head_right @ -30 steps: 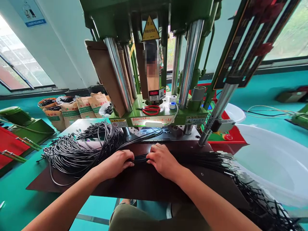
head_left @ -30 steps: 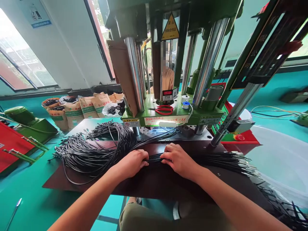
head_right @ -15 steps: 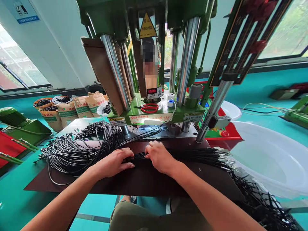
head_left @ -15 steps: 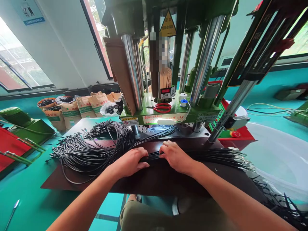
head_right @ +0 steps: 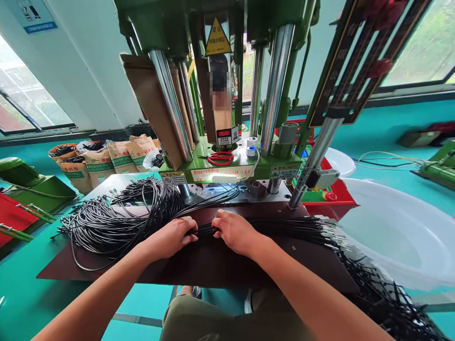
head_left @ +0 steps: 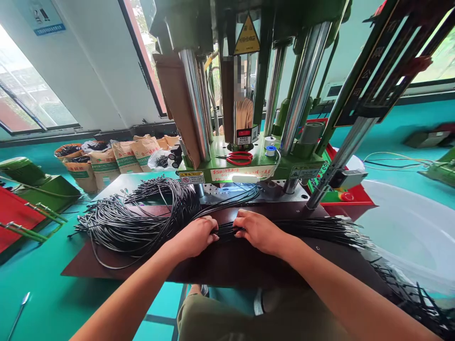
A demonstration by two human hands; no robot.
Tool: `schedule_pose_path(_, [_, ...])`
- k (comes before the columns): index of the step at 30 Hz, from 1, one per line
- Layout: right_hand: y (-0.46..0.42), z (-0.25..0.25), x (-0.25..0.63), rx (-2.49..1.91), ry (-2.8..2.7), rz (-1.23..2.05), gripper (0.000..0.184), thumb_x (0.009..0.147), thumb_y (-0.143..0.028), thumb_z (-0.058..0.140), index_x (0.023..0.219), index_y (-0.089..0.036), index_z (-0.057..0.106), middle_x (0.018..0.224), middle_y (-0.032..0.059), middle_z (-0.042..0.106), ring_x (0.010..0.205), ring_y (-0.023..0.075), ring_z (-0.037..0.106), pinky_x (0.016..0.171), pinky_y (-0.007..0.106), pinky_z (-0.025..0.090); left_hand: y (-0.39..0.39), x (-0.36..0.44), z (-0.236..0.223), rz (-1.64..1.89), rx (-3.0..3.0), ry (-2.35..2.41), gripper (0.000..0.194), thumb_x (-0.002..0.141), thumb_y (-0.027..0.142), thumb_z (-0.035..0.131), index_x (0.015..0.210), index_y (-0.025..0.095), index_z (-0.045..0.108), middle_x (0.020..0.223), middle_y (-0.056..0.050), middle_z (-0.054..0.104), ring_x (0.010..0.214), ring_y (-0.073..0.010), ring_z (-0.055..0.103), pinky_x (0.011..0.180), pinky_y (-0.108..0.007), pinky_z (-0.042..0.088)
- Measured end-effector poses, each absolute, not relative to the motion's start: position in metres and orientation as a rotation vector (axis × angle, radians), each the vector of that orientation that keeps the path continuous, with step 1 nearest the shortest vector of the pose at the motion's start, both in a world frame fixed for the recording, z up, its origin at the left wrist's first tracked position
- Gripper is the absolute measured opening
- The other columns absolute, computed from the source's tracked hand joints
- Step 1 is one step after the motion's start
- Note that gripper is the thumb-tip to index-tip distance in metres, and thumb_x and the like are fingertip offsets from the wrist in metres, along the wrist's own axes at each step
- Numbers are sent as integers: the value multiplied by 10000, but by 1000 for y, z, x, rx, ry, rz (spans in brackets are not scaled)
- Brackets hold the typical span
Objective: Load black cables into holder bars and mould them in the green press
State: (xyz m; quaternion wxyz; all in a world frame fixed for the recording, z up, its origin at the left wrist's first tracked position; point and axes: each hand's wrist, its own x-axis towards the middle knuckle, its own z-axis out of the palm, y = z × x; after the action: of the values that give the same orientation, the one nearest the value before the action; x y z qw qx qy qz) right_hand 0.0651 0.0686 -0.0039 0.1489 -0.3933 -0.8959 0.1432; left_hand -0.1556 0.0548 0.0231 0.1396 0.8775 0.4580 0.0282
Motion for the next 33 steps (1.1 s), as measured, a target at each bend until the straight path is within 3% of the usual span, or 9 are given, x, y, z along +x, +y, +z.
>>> schedule_pose_path(4, [68,-4,63,-1151,-2567,415,86,845,-182,618,917,-170,664,893,49,573,809,163,545,742,253,398,56,-157,26,65,2499,1289,92,849,239,510,887,177,566,877,-49,615,832,-198,578,748,-287,421])
schedule_pose_path(13, [70,-4,62,-1172,-2557,398,62,855,-182,606,809,-160,641,834,35,569,756,150,538,699,245,383,56,-158,35,82,2433,1280,154,870,285,489,956,188,572,894,-38,635,837,-194,580,744,-288,423])
schedule_pose_path(17, [68,-1,61,-1176,-2545,340,55,867,-169,576,829,-163,616,874,52,585,831,178,515,731,267,363,55,-158,36,96,2443,1227,201,875,276,474,1008,181,592,978,-59,639,927,-199,578,827,-293,421])
schedule_pose_path(23, [62,1,58,-1191,-2533,268,71,906,-174,504,887,-169,572,852,44,601,783,182,498,703,302,315,55,-156,34,64,2492,1273,168,792,323,607,884,187,572,867,-34,615,835,-208,575,710,-282,410])
schedule_pose_path(28, [63,0,58,-1182,-2550,247,92,917,-161,478,920,-178,568,862,38,602,786,176,498,695,295,313,56,-156,32,61,2491,1271,92,805,275,581,791,187,558,822,-27,606,793,-195,570,692,-277,396])
schedule_pose_path(33, [62,3,61,-1160,-2592,222,115,906,-287,541,934,-203,615,939,53,591,855,193,513,724,299,326,56,-158,40,165,2399,1249,152,845,304,536,934,189,580,940,-31,613,888,-188,563,788,-285,409])
